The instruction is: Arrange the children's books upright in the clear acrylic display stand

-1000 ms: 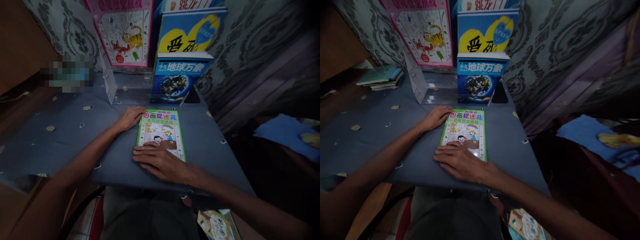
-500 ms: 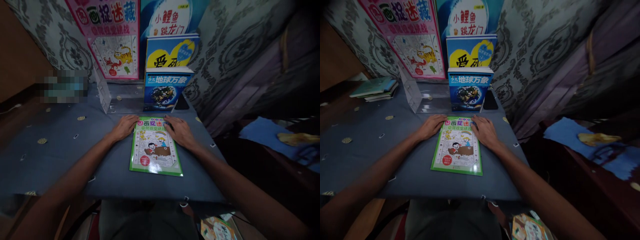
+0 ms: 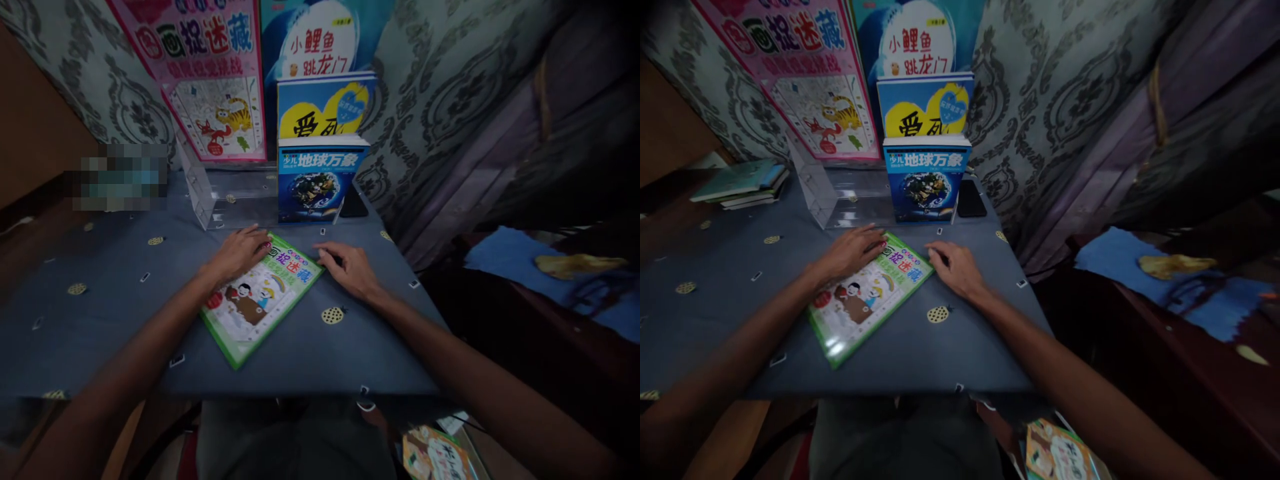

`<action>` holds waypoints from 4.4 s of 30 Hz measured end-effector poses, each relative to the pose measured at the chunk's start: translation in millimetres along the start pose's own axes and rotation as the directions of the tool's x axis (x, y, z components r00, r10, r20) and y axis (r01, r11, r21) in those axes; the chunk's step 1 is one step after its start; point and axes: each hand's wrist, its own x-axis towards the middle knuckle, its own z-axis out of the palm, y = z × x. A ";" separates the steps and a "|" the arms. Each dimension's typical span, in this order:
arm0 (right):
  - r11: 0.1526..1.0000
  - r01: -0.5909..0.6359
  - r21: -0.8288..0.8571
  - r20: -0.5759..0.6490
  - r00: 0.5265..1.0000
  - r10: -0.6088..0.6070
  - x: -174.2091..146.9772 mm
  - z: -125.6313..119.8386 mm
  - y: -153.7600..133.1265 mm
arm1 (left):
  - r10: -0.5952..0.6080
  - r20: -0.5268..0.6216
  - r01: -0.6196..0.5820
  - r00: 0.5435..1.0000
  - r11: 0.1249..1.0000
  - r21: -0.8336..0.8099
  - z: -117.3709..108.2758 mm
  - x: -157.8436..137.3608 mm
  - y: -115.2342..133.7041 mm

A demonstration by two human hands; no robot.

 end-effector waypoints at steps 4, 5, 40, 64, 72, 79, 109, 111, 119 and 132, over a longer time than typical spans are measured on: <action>0.996 0.025 0.084 0.022 0.999 -0.027 -3.3 1.3 -9.2 | -0.015 0.006 0.014 1.000 0.995 0.098 -2.8 0.8 18.6; 0.995 0.015 0.104 0.025 1.000 -0.018 -3.2 1.1 -9.2 | -0.033 0.002 0.032 0.999 0.991 0.127 -2.9 -1.4 27.6; 0.925 0.193 0.328 -0.183 0.973 -0.138 -4.4 -14.4 -8.4 | -0.040 0.074 0.016 0.996 0.957 0.291 -11.4 -23.4 124.8; 0.965 0.208 -0.161 0.160 0.970 -0.182 -11.1 -7.7 -25.6 | -0.209 0.094 0.180 0.973 0.952 0.249 -34.5 -51.8 62.2; 0.948 0.319 -0.022 0.171 0.935 -0.310 31.9 11.0 -3.5 | -0.282 0.074 0.243 0.956 0.911 0.334 -37.4 -49.7 60.4; 0.940 0.335 -0.063 0.210 0.925 -0.316 62.2 19.0 0.4 | -0.341 0.054 0.299 0.938 0.880 0.369 -33.4 -47.8 58.5; 0.955 0.252 -0.156 0.236 0.948 -0.211 67.8 39.5 4.4 | -0.246 -0.016 0.233 0.969 0.897 0.376 -13.8 -42.3 32.2; 0.957 0.247 -0.153 0.242 0.948 -0.206 67.2 38.1 2.2 | -0.233 -0.013 0.222 0.972 0.907 0.357 -14.7 -40.8 28.7; 0.943 0.262 -0.204 0.262 0.943 -0.205 62.3 38.4 -2.0 | -0.183 0.006 0.172 0.983 0.933 0.316 -18.3 -35.0 14.4; 0.950 0.218 -0.225 0.297 0.944 -0.147 59.2 36.1 -9.7 | 0.170 0.123 -0.178 0.978 0.982 0.059 -20.9 -72.6 75.8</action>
